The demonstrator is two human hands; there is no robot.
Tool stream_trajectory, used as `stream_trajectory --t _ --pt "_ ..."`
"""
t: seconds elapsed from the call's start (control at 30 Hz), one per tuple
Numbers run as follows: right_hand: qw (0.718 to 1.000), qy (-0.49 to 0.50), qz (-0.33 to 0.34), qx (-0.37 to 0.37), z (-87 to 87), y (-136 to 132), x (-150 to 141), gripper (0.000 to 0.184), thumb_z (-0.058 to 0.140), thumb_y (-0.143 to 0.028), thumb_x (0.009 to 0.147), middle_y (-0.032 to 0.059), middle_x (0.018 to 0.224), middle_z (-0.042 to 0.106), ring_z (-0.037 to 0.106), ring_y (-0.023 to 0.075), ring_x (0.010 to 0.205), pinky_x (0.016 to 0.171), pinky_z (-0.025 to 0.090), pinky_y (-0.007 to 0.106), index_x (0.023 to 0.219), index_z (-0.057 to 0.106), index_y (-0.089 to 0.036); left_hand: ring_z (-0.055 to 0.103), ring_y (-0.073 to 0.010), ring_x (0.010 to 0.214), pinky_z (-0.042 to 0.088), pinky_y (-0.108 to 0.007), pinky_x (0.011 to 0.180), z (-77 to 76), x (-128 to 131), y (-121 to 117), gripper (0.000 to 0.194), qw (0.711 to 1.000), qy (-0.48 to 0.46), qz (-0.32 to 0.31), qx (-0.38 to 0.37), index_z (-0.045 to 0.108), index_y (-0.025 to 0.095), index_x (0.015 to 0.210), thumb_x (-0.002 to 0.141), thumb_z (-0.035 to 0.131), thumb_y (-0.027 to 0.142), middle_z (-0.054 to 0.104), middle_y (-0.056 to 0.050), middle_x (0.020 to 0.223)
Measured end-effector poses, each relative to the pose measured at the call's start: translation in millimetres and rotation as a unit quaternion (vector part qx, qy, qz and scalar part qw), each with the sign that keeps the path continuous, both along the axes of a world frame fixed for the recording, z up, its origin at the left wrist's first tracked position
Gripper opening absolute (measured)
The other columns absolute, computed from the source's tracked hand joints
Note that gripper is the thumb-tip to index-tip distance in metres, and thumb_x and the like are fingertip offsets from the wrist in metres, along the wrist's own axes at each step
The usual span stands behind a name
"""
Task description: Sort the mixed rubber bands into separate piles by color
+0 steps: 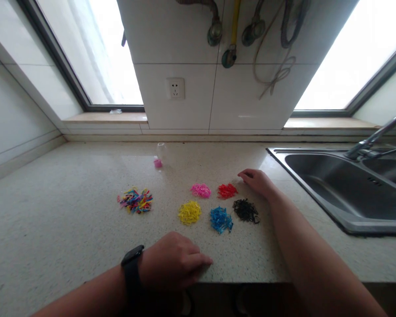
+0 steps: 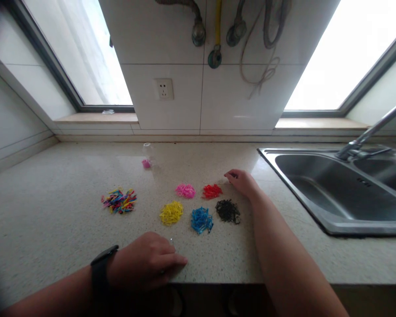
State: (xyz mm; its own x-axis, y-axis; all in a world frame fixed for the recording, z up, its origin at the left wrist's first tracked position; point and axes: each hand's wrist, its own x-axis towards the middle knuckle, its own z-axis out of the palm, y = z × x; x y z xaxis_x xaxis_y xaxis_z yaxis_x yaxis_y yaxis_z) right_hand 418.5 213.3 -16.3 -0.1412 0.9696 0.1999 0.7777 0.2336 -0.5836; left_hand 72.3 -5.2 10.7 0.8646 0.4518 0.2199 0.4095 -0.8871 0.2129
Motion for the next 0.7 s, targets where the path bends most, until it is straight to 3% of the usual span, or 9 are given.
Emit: stream_trajectory --t 0.13,0.2,0.3,0.43,0.53,0.6,0.7 --pt "1.000 -0.010 -0.009 0.008 -2.3 2.0 1.0 0.033 0.055 -0.044 0.086 0.0051 0.078 0.075 0.065 0.0198 0.071 0.066 0.047 0.031 0.094 0.077 -0.021 0.063 -0.0150 0.064 0.040 -0.029 0.053 7.9 -2.1 0.3 0.024 0.998 -0.018 -0.036 -0.049 0.065 0.023 0.112 0.090 0.056 0.021 0.071 0.000 0.076" --pt "1.000 -0.013 -0.009 0.011 -3.7 3.2 1.7 0.033 0.055 -0.045 0.086 0.0051 0.077 0.075 0.065 0.0197 0.070 0.064 0.046 0.031 0.094 0.077 -0.021 0.064 -0.0143 0.065 0.041 -0.029 0.054 19.7 -5.4 2.2 0.025 0.995 -0.034 -0.053 -0.076 0.066 0.023 0.110 0.088 0.057 0.019 0.071 0.001 0.077" --pt "1.000 -0.021 -0.004 0.017 -5.4 4.9 2.5 0.033 0.055 -0.045 0.086 0.0052 0.078 0.075 0.065 0.0194 0.070 0.063 0.047 0.030 0.094 0.078 -0.022 0.063 -0.0137 0.066 0.043 -0.027 0.058 43.3 -17.0 10.7 0.022 0.995 -0.053 -0.017 -0.084 0.068 0.023 0.108 0.091 0.054 0.020 0.071 0.000 0.077" --pt "1.000 -0.023 -0.013 0.014 -4.9 5.8 2.0 0.032 0.054 -0.043 0.087 0.0054 0.081 0.076 0.066 0.0203 0.074 0.066 0.048 0.030 0.095 0.078 -0.022 0.062 -0.0124 0.069 0.045 -0.026 0.066 69.8 -48.0 31.4 0.023 0.990 -0.075 0.103 -0.058 0.070 0.021 0.108 0.095 0.050 0.020 0.072 -0.002 0.083" --pt "0.999 -0.032 -0.019 0.015 -4.0 6.1 1.2 0.031 0.055 -0.043 0.087 0.0057 0.084 0.076 0.066 0.0212 0.076 0.067 0.048 0.031 0.094 0.078 -0.023 0.061 -0.0117 0.068 0.044 -0.025 0.065 79.1 -78.9 49.0 0.025 0.979 -0.059 0.182 -0.065 0.071 0.021 0.108 0.096 0.050 0.024 0.070 -0.002 0.080" --pt "0.999 -0.034 -0.021 0.020 -4.2 6.5 1.0 0.030 0.055 -0.042 0.087 0.0061 0.087 0.077 0.067 0.0215 0.077 0.068 0.048 0.032 0.094 0.078 -0.023 0.060 -0.0117 0.068 0.044 -0.023 0.063 78.3 -100.8 61.4 0.027 0.965 -0.053 0.247 -0.072 0.072 0.020 0.109 0.096 0.050 0.029 0.070 -0.002 0.080" --pt "0.999 -0.033 -0.026 0.018 -5.2 7.5 1.6 0.031 0.055 -0.043 0.087 0.0065 0.088 0.077 0.066 0.0215 0.077 0.068 0.048 0.032 0.094 0.078 -0.023 0.056 -0.0114 0.059 0.039 -0.022 0.056 65.7 -134.4 81.3 0.034 0.928 -0.030 0.367 -0.055 0.073 0.020 0.109 0.095 0.049 0.040 0.068 0.000 0.071"
